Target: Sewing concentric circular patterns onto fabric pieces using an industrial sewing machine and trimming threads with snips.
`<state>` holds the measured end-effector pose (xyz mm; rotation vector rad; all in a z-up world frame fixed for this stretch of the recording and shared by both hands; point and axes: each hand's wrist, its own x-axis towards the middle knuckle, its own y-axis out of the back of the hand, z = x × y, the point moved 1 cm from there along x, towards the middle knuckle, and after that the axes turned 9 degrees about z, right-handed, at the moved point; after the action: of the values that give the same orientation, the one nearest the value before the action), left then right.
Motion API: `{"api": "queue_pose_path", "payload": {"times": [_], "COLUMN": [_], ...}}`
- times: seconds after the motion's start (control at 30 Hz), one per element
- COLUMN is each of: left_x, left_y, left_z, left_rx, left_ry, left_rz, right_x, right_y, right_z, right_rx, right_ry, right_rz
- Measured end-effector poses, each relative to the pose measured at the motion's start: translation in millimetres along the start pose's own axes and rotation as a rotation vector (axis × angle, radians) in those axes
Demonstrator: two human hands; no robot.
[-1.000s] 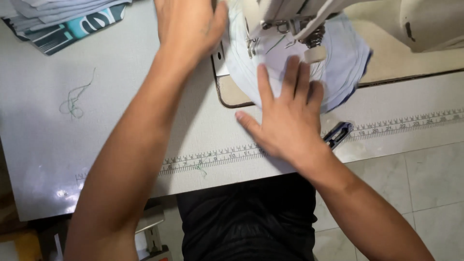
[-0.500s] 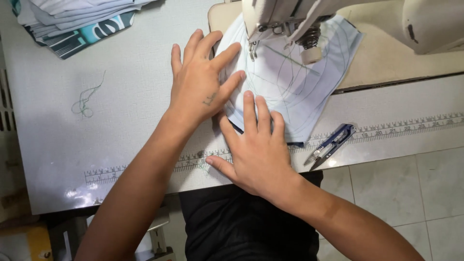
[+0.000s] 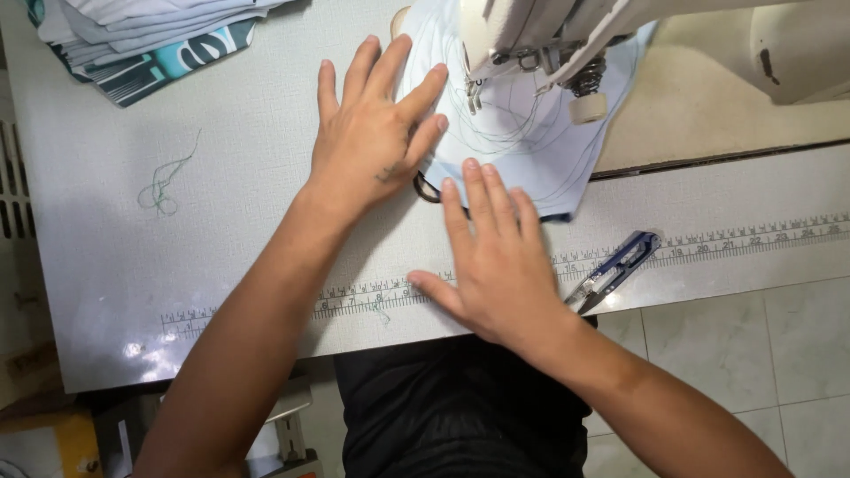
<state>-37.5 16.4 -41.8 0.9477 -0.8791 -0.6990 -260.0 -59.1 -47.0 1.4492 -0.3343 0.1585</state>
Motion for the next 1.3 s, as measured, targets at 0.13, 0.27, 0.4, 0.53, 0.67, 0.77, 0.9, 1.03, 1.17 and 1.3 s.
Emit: {"api": "queue_pose_path", "payload": {"times": [0.13, 0.27, 0.4, 0.53, 0.67, 0.77, 0.9, 1.03, 1.17, 1.3], "left_x": [-7.8, -19.8, -28.5, -31.4, 5.7, 42.2, 41.9, 32.6, 15.1, 8.0], "left_y": [3.1, -10.1, -7.0, 3.2, -0.9, -0.1, 12.2, 15.3, 17.2, 9.3], "left_z": [13.0, 21.8, 33.6, 37.8, -0.2, -35.4, -35.0, -19.3, 9.9, 26.9], "left_rx": [0.121, 0.312, 0.374, 0.386, 0.208, 0.089, 0.053, 0.117, 0.228, 0.462], "left_ry": [0.051, -0.033, -0.065, -0.088, -0.156, -0.138, -0.07, 0.034, 0.253, 0.305], "left_rz": [-0.015, 0.177, 0.284, 0.259, 0.368, -0.12, -0.227, -0.215, -0.214, -0.063], "right_x": [-0.7, 12.3, 21.4, 29.1, 55.9, 59.3, 74.1, 88.2, 110.7, 107.9], "right_y": [1.6, 10.1, 6.1, -5.4, -6.5, -28.7, -25.8, 0.4, -13.5, -15.0], "right_z": [41.2, 74.1, 100.5, 122.9, 137.9, 142.6, 137.6, 134.5, 161.2, 166.4], "right_rx": [0.095, 0.22, 0.28, 0.28, 0.362, 0.379, 0.316, 0.689, 0.624, 0.624], "right_ry": [-0.018, -0.038, -0.054, -0.019, -0.116, -0.332, -0.085, -0.84, -0.832, -0.773], "right_rz": [-0.055, -0.149, -0.105, 0.006, -0.178, -0.095, 0.163, -0.128, -0.3, -0.28]}}
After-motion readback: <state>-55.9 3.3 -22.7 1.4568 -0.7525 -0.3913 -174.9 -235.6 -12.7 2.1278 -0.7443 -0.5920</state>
